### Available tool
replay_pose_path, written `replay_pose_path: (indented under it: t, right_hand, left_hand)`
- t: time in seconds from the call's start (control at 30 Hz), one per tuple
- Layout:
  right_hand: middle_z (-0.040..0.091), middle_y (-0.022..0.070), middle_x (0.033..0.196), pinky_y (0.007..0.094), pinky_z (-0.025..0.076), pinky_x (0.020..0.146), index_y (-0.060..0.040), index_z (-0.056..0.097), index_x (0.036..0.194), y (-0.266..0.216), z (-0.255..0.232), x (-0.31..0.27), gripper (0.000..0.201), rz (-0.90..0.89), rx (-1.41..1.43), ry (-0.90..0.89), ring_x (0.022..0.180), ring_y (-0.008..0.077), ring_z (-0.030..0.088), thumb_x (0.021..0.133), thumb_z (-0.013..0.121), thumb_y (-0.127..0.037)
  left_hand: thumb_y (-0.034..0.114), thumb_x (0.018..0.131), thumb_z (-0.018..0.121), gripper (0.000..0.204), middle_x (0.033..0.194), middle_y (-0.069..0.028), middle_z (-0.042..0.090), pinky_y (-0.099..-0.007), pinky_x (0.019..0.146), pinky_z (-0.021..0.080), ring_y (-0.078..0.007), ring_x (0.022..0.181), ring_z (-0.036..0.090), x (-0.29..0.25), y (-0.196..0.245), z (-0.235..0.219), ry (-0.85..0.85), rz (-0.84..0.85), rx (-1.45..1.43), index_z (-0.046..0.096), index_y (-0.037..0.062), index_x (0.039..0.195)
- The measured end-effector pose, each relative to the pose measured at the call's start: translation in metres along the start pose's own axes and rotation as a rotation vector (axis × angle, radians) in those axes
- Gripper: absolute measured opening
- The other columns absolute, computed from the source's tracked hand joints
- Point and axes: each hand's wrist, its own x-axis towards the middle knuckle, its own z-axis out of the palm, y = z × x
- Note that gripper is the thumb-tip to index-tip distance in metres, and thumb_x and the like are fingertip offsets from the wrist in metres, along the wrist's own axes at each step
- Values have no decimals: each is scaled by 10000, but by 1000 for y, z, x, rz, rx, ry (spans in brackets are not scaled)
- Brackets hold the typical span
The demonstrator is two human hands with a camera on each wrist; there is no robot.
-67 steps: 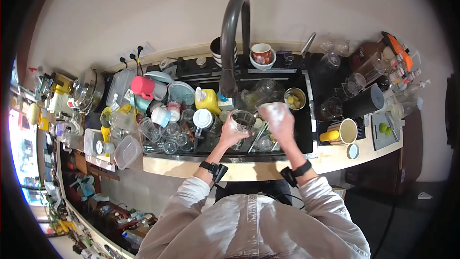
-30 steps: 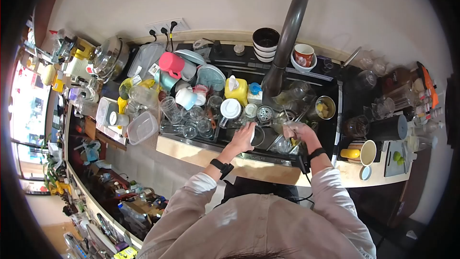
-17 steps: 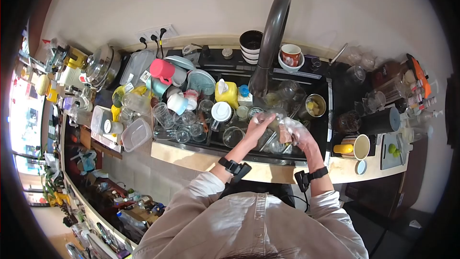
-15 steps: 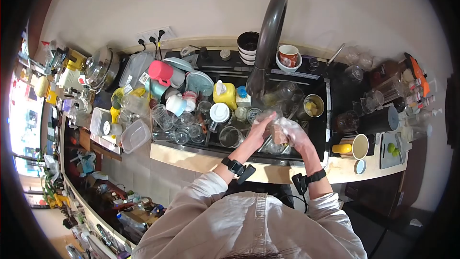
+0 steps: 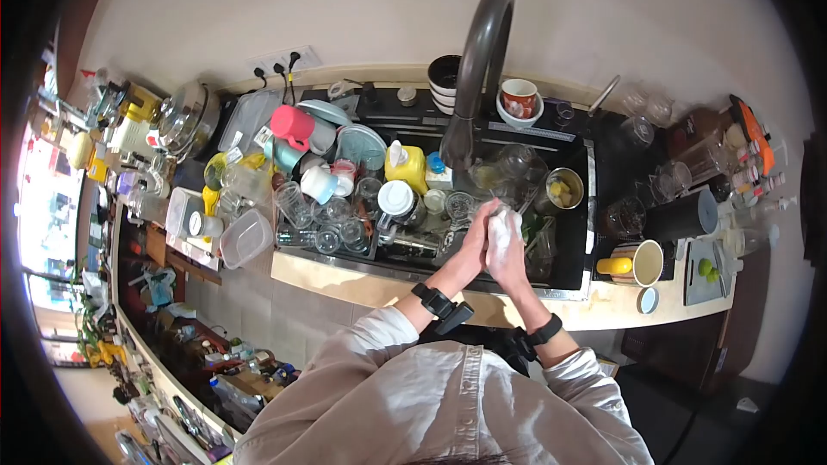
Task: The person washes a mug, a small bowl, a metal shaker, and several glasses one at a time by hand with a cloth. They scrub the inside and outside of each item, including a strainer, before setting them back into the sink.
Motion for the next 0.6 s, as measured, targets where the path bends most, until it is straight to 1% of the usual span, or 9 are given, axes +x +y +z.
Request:
replay_pose_path:
  t: [0.03, 0.23, 0.27, 0.3, 0.37, 0.4, 0.43, 0.5, 0.6]
  right_hand:
    - [533, 246, 1039, 452, 425, 844, 25, 521, 1107, 24, 12, 2, 315, -208, -201, 68, 969, 392, 539, 922, 501, -229]
    - [541, 221, 1063, 432, 430, 836, 17, 539, 1102, 46, 11, 6, 328, -353, -179, -166, 969, 353, 549, 923, 476, -250]
    - [563, 179, 1036, 413, 451, 822, 6, 554, 1092, 23, 3, 4, 350, -36, -97, -286, 943, 327, 564, 944, 425, -283]
    - [595, 132, 937, 386, 472, 783, -12, 577, 1027, 74, 18, 10, 421, 59, 76, -246, 873, 282, 586, 972, 386, -383]
    - [632, 65, 893, 297, 509, 741, -37, 559, 943, 43, 9, 25, 462, 734, 1351, -58, 821, 188, 619, 987, 348, -446]
    - [638, 79, 923, 313, 527, 795, -25, 563, 970, 8, -10, 30, 504, 770, 1466, -116, 864, 201, 629, 963, 392, -499]
    - [647, 97, 948, 367, 516, 868, -10, 565, 1017, 5, -14, 36, 497, 786, 1604, -143, 910, 231, 633, 960, 418, -480]
    - [649, 115, 967, 414, 506, 885, -9, 567, 1054, -6, -23, 39, 460, 910, 1369, -33, 924, 259, 631, 972, 419, -437]
    - [648, 125, 1000, 423, 502, 884, -23, 568, 1071, 28, -19, 40, 416, 909, 1252, -123, 937, 269, 627, 987, 409, -398]
  left_hand:
    - [404, 782, 710, 350, 942, -24, 646, -345, 815, 502, -181, 890, 611, 1, 0, 1, -43, -8, -65, 603, 144, 991]
    - [345, 828, 673, 300, 930, -40, 638, -335, 797, 505, -188, 880, 608, -12, 14, 3, 62, 62, 19, 602, 125, 1020]
    - [299, 835, 674, 293, 967, -33, 643, -338, 806, 504, -183, 915, 608, -12, 11, 1, 109, 98, 17, 603, 114, 1051]
    - [291, 832, 678, 307, 982, -32, 644, -336, 810, 503, -179, 921, 609, -10, 10, -1, 122, 144, 111, 601, 105, 1064]
    - [275, 827, 687, 335, 1012, -30, 644, -331, 816, 501, -171, 934, 612, -13, 1, -5, 159, 225, 287, 596, 88, 1089]
    - [196, 808, 708, 357, 1037, -30, 644, -317, 821, 496, -144, 941, 611, -20, -1, 0, 124, 362, 370, 586, 62, 1116]
    - [169, 801, 712, 363, 1031, -29, 643, -308, 826, 492, -134, 936, 607, -20, -4, -4, 101, 426, 414, 583, 54, 1120]
    - [116, 785, 722, 381, 1019, -29, 641, -291, 835, 484, -115, 925, 600, -19, -7, -9, 47, 559, 500, 575, 40, 1129]
    - [184, 701, 796, 514, 1000, -69, 644, -294, 842, 487, -135, 927, 608, -31, -2, -4, -4, 862, 866, 551, 12, 1119]
